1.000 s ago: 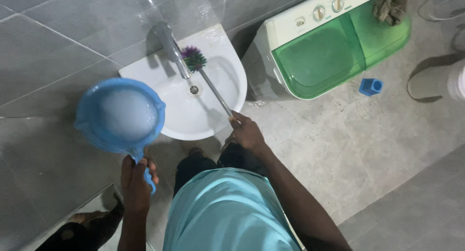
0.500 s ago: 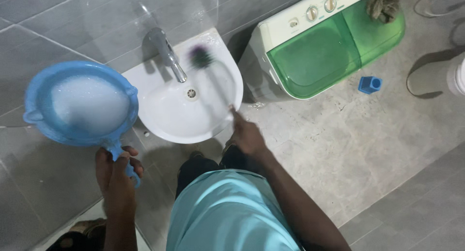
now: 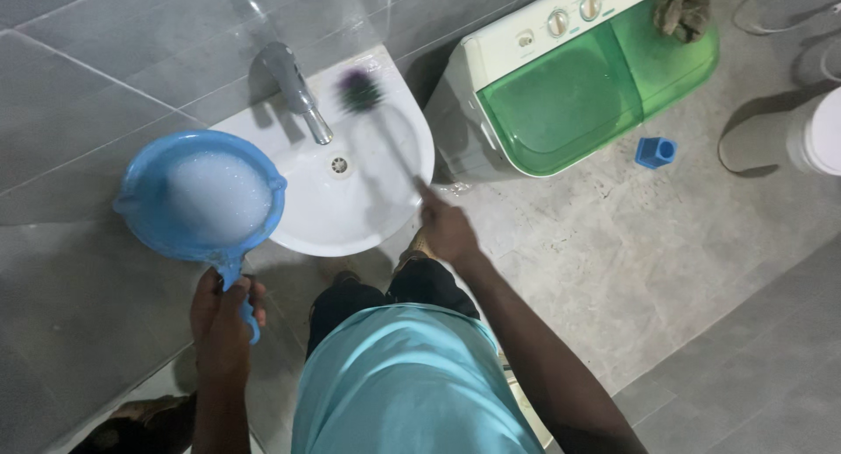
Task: The person cleans a bathroom sink by dipping a long-handled brush into a blue scoop of soapy water and scrubbing the basin and faucet.
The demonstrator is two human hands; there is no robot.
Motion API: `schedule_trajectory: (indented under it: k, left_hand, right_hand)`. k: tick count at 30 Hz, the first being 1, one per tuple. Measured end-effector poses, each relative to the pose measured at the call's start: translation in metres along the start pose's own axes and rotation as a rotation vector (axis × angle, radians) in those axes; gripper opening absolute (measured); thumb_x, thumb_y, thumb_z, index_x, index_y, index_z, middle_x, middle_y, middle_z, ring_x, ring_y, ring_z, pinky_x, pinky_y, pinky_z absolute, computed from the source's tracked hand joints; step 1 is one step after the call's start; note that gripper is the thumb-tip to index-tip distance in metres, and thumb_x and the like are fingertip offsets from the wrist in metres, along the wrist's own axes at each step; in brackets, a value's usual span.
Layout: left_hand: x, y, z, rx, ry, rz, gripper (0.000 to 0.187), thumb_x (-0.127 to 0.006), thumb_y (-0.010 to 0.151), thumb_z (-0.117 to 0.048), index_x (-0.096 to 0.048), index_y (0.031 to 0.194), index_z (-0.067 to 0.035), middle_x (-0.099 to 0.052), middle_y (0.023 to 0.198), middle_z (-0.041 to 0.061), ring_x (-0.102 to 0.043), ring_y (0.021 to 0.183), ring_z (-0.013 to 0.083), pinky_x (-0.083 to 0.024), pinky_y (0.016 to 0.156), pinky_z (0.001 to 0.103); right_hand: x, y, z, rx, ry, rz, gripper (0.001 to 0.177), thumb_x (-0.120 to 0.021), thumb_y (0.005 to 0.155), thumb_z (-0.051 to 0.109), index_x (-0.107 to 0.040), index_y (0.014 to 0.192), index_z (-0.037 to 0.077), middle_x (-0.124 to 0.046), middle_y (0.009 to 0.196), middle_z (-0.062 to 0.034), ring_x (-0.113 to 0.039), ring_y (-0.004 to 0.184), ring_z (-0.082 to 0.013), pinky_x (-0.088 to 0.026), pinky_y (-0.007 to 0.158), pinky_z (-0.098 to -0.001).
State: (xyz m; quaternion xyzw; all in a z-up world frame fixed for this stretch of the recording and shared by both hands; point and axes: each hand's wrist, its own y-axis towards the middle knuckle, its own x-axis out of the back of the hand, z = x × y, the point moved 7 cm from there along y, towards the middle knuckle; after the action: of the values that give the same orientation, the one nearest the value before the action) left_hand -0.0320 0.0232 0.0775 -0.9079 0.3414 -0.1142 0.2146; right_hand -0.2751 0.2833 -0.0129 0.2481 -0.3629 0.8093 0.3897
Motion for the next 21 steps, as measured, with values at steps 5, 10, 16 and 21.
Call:
schedule_trajectory:
  k: [5, 10, 16, 21]
  left_hand:
    - [0.006, 0.003, -0.014, 0.070, 0.290, -0.050, 0.014, -0.058, 0.100, -0.014, -0.058, 0.101, -0.001, -0.062, 0.077, 0.009, -0.054, 0.055, 0.0126, -0.042, 0.048, 0.030]
    - [0.013, 0.008, -0.021, -0.020, 0.092, -0.039, 0.014, -0.058, 0.102, -0.016, -0.061, 0.109, -0.004, -0.062, 0.081, 0.005, -0.052, 0.058, 0.0086, -0.043, 0.051, 0.027]
    - [0.017, 0.016, -0.004, 0.031, 0.139, -0.049, 0.023, -0.059, 0.102, -0.025, -0.061, 0.114, -0.005, -0.064, 0.082, 0.005, -0.052, 0.056, 0.0092, -0.041, 0.047, 0.025]
    - [0.016, 0.025, 0.012, 0.082, 0.140, -0.053, 0.027, -0.062, 0.102, -0.029, -0.061, 0.115, -0.005, -0.064, 0.084, 0.006, -0.051, 0.056, 0.0093, -0.042, 0.048, 0.025]
  right_hand:
    - [-0.010, -0.006, 0.009, 0.135, 0.002, 0.050, 0.060, -0.052, 0.097, 0.022, -0.042, 0.155, 0.029, -0.075, 0.102, -0.0249, -0.072, 0.090, -0.0449, -0.056, 0.085, -0.0528]
    - [0.012, 0.015, -0.025, 0.035, 0.041, -0.052, 0.056, -0.045, 0.102, 0.025, -0.039, 0.158, 0.028, -0.072, 0.106, -0.0267, -0.072, 0.092, -0.0434, -0.056, 0.086, -0.0500]
    - [-0.024, -0.003, -0.005, -0.106, 0.161, -0.021, 0.051, -0.043, 0.104, 0.032, -0.041, 0.156, 0.030, -0.074, 0.093, -0.0237, -0.075, 0.086, -0.0331, -0.057, 0.085, -0.0454]
    - [-0.026, -0.013, 0.022, 0.016, 0.183, 0.028, 0.050, -0.046, 0.104, 0.032, -0.048, 0.154, 0.028, -0.073, 0.091, -0.0236, -0.074, 0.073, -0.0290, -0.057, 0.077, -0.0430]
